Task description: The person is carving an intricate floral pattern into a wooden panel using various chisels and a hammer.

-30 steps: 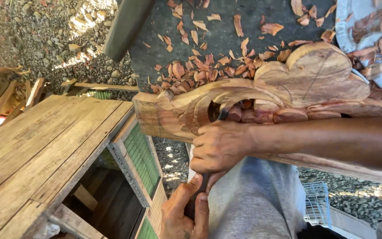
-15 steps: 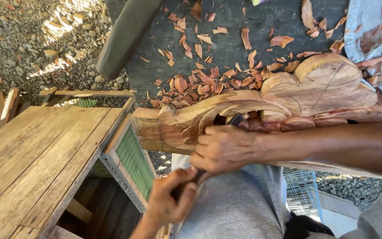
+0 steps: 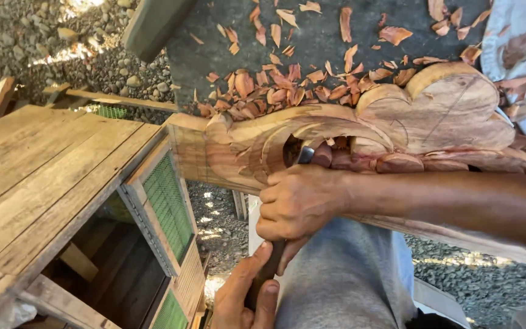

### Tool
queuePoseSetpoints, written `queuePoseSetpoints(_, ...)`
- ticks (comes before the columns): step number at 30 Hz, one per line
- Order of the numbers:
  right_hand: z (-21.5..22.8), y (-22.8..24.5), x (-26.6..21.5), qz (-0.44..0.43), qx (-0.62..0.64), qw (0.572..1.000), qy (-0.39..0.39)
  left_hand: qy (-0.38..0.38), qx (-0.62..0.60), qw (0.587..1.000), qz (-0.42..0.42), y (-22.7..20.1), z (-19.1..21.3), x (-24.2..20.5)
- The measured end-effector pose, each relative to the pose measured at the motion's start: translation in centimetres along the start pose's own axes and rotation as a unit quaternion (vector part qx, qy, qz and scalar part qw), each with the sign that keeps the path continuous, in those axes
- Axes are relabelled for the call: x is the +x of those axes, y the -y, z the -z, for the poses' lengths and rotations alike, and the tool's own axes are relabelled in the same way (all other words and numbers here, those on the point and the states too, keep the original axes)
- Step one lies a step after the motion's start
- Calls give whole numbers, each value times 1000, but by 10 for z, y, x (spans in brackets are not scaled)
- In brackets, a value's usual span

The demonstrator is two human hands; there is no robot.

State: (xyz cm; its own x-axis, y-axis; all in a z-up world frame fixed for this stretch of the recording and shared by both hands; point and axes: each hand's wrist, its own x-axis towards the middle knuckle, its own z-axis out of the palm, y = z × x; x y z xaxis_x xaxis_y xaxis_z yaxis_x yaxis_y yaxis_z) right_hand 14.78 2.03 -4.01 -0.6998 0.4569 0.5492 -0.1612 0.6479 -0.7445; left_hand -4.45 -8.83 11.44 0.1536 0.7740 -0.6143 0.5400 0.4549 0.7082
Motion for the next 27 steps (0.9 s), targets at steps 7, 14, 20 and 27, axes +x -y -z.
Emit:
queuePoseSetpoints(7,-1,-2,-5,-4,-9,1000,-6,-52,10,995,89,-3,-14,2)
queuePoseSetpoints(14,-2,-5,1,-55,-38,998,5,24,11,997,-69,13,23,38)
queuePoseSetpoints(20,-7,-6,4,-128,-27,991,-8,121,24,991,42,16,54,70)
queuePoseSetpoints(27,-7,-2,7,-203,-108,973,16,203,42,977,-57,16,83,125)
